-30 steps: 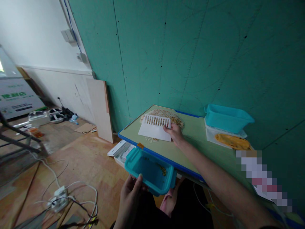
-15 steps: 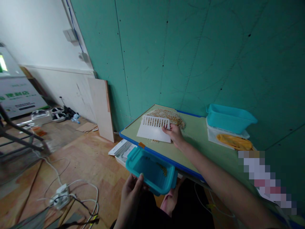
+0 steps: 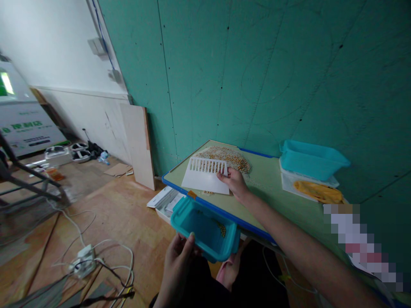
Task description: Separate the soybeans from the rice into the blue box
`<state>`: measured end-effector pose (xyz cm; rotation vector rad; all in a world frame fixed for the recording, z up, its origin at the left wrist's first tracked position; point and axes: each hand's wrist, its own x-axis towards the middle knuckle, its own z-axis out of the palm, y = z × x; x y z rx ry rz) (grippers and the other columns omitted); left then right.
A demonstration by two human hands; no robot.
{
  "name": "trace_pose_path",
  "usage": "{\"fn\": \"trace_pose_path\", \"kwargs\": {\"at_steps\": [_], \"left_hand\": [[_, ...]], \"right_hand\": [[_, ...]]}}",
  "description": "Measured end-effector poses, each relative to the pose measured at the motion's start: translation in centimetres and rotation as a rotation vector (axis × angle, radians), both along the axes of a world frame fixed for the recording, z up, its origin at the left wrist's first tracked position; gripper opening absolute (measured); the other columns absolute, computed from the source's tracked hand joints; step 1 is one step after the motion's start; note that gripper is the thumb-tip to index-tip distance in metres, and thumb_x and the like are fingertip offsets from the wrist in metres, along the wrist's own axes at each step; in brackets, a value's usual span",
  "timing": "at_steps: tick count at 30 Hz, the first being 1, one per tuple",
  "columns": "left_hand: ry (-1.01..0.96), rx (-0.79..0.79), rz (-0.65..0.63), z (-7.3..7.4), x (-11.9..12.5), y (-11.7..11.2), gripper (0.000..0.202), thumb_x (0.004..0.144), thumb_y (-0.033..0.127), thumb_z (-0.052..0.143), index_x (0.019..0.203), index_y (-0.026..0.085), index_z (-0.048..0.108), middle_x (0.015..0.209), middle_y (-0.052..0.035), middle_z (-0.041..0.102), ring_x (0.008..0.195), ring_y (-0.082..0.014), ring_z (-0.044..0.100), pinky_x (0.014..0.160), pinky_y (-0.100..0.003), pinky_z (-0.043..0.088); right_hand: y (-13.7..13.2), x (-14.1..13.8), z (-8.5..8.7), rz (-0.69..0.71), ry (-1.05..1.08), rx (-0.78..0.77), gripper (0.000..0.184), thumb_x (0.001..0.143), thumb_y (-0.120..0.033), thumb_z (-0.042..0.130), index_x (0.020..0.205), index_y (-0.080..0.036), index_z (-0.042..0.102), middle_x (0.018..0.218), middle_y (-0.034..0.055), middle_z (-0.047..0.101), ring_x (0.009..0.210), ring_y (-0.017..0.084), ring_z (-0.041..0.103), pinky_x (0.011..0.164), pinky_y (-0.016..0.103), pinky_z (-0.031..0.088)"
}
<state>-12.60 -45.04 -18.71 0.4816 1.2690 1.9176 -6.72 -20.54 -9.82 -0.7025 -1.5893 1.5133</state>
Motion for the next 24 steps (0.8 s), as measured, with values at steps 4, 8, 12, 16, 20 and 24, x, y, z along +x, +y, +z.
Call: {"fn": "trace_pose_path", "kwargs": {"at_steps": [4, 8, 12, 16, 20, 24], "left_hand": [[0.005, -0.008, -0.005, 0.0, 0.0, 0.0, 0.03, 0.077, 0.045, 0.071, 0.072, 0.017, 0.06, 0.058, 0.0012, 0.06, 0.053, -0.0134, 0.054, 0.053, -0.024, 0.043], [-0.009, -0.006, -0.004, 0.0, 0.0, -0.1, 0.031, 0.076, 0.046, 0.072, 0.072, 0.017, 0.06, 0.057, 0.0014, 0.06, 0.052, -0.0135, 0.053, 0.052, -0.024, 0.042], [-0.024, -0.009, -0.007, 0.3, 0.0, -0.1, 0.03, 0.075, 0.044, 0.073, 0.074, 0.017, 0.061, 0.058, 0.002, 0.059, 0.053, -0.0128, 0.052, 0.052, -0.023, 0.042], [-0.009, 0.013, -0.015, 0.3, 0.0, 0.0, 0.028, 0.078, 0.043, 0.071, 0.073, 0.017, 0.06, 0.058, 0.0014, 0.06, 0.053, -0.0135, 0.054, 0.053, -0.024, 0.043], [0.014, 0.004, -0.016, 0.1, -0.1, 0.0, 0.029, 0.078, 0.043, 0.071, 0.071, 0.018, 0.06, 0.057, 0.0014, 0.059, 0.053, -0.0132, 0.053, 0.053, -0.023, 0.042], [0.033, -0.001, -0.015, 0.0, -0.1, 0.0, 0.03, 0.078, 0.045, 0.071, 0.071, 0.017, 0.06, 0.057, 0.001, 0.059, 0.053, -0.0132, 0.053, 0.053, -0.024, 0.042]], "right_hand": [[-0.1, 0.0, 0.1, -0.001, 0.014, -0.007, 0.037, 0.059, -0.037, 0.08, 0.087, -0.015, 0.068, 0.084, 0.0068, 0.073, 0.073, 0.02, 0.066, 0.067, 0.031, 0.05], [-0.8, 0.2, 0.3, 0.094, 0.003, 0.014, 0.038, 0.058, -0.034, 0.081, 0.09, -0.016, 0.069, 0.089, 0.0063, 0.074, 0.076, 0.02, 0.067, 0.072, 0.032, 0.051], [-1.5, 0.3, 0.2, 0.187, -0.015, 0.053, 0.034, 0.06, -0.031, 0.08, 0.089, -0.018, 0.069, 0.085, 0.0046, 0.074, 0.073, 0.019, 0.066, 0.069, 0.032, 0.052], [-1.1, 0.4, -0.1, 0.155, -0.042, 0.095, 0.034, 0.062, -0.031, 0.08, 0.091, -0.018, 0.069, 0.086, 0.0053, 0.074, 0.073, 0.019, 0.066, 0.068, 0.031, 0.052], [0.1, 0.4, -0.4, 0.084, -0.054, 0.113, 0.034, 0.061, -0.032, 0.08, 0.089, -0.017, 0.069, 0.088, 0.0065, 0.074, 0.075, 0.02, 0.067, 0.07, 0.032, 0.052], [1.2, 0.4, -0.4, 0.026, -0.035, 0.074, 0.035, 0.058, -0.031, 0.08, 0.088, -0.017, 0.068, 0.088, 0.0065, 0.074, 0.077, 0.021, 0.068, 0.071, 0.033, 0.053]]}}
